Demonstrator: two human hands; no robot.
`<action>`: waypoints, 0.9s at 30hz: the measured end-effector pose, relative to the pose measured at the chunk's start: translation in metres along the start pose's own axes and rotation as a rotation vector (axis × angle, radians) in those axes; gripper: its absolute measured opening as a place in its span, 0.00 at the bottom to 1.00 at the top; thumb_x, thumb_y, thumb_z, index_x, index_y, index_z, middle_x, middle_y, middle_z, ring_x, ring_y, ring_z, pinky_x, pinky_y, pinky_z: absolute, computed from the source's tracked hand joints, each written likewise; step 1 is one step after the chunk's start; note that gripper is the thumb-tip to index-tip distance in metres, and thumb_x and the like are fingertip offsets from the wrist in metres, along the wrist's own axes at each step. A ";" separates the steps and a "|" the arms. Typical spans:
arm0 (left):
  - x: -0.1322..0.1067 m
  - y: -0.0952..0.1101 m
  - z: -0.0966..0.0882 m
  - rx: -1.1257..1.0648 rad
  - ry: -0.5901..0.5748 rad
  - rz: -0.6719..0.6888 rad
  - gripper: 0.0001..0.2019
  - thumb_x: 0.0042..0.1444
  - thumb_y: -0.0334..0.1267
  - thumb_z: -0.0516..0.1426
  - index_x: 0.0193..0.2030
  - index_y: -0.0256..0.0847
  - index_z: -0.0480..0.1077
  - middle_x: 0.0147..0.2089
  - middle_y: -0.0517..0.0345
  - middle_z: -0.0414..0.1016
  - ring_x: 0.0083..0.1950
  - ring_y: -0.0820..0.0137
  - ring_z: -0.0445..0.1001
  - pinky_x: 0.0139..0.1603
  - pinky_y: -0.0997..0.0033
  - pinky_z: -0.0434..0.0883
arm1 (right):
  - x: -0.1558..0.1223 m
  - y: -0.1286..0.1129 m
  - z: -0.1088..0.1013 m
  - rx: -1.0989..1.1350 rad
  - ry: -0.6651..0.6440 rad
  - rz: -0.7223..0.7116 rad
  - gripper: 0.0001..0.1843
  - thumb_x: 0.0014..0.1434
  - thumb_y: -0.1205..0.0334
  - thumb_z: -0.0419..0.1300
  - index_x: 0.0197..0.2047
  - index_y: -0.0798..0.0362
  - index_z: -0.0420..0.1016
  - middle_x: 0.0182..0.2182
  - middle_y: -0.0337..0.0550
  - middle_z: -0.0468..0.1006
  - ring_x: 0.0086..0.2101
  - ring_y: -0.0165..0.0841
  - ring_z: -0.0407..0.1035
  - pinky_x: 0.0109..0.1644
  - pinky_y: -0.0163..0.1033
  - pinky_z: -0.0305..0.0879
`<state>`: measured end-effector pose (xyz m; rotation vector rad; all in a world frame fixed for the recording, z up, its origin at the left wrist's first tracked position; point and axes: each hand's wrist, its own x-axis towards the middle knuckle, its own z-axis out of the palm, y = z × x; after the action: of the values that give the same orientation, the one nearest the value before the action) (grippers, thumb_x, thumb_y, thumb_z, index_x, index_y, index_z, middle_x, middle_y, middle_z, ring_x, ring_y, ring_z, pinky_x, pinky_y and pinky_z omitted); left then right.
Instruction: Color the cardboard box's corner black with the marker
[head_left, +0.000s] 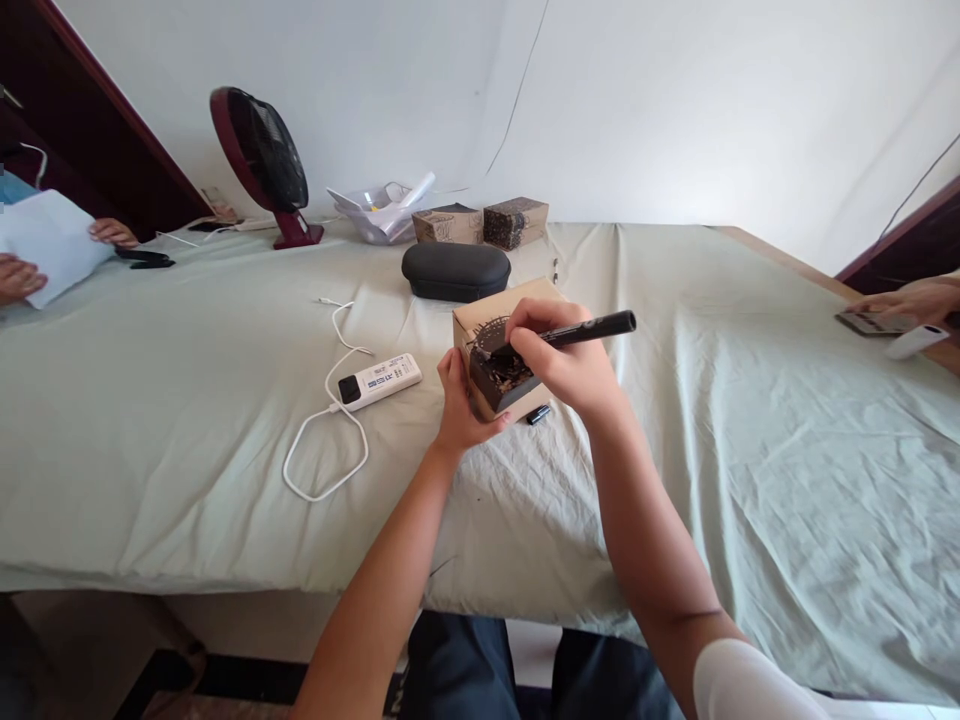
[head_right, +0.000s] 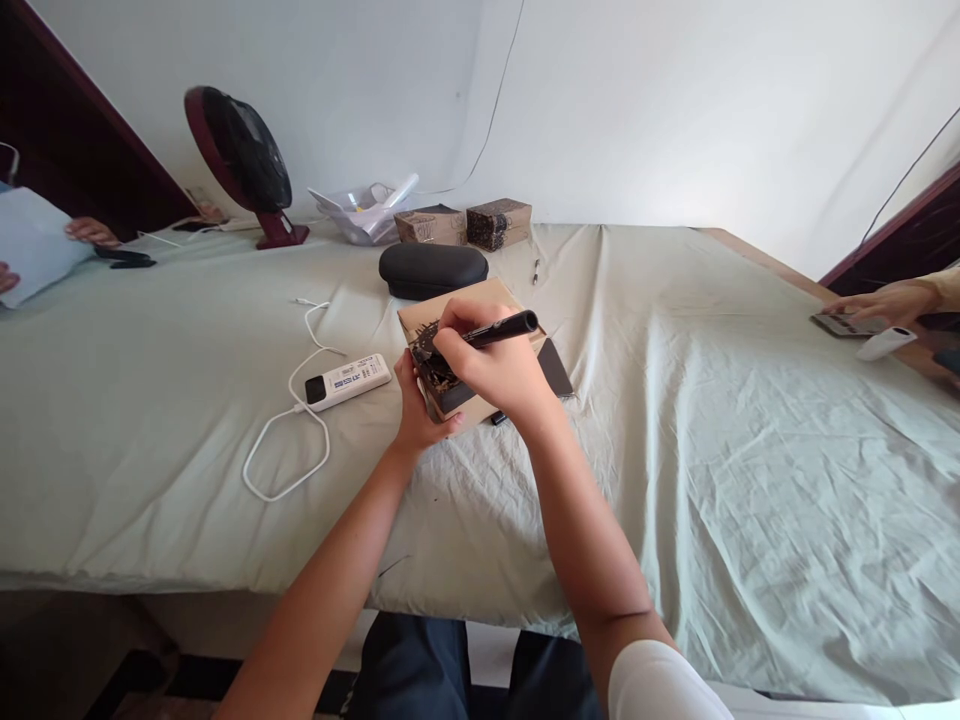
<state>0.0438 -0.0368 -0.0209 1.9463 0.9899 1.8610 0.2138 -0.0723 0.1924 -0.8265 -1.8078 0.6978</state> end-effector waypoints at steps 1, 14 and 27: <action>0.000 0.000 0.000 -0.004 0.005 -0.003 0.67 0.44 0.61 0.75 0.83 0.59 0.40 0.75 0.43 0.46 0.79 0.39 0.53 0.80 0.31 0.56 | 0.000 0.000 0.000 -0.009 0.006 -0.001 0.08 0.56 0.67 0.59 0.26 0.51 0.71 0.22 0.35 0.70 0.26 0.29 0.61 0.30 0.39 0.55; 0.002 0.004 0.002 0.065 0.060 0.050 0.66 0.45 0.65 0.74 0.83 0.48 0.43 0.73 0.37 0.51 0.77 0.35 0.56 0.79 0.30 0.57 | -0.009 -0.016 -0.009 -0.081 -0.190 -0.168 0.07 0.59 0.69 0.60 0.30 0.50 0.73 0.25 0.35 0.72 0.27 0.29 0.62 0.33 0.38 0.58; 0.012 0.023 0.000 0.456 0.379 0.008 0.56 0.53 0.50 0.69 0.82 0.45 0.46 0.71 0.35 0.54 0.75 0.38 0.59 0.77 0.34 0.58 | -0.014 -0.022 0.005 -0.470 -0.398 -0.165 0.11 0.66 0.69 0.57 0.34 0.49 0.59 0.31 0.37 0.73 0.27 0.29 0.56 0.34 0.39 0.45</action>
<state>0.0501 -0.0464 0.0024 1.8463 1.6443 2.2105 0.2085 -0.0966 0.2002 -0.8665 -2.4252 0.3442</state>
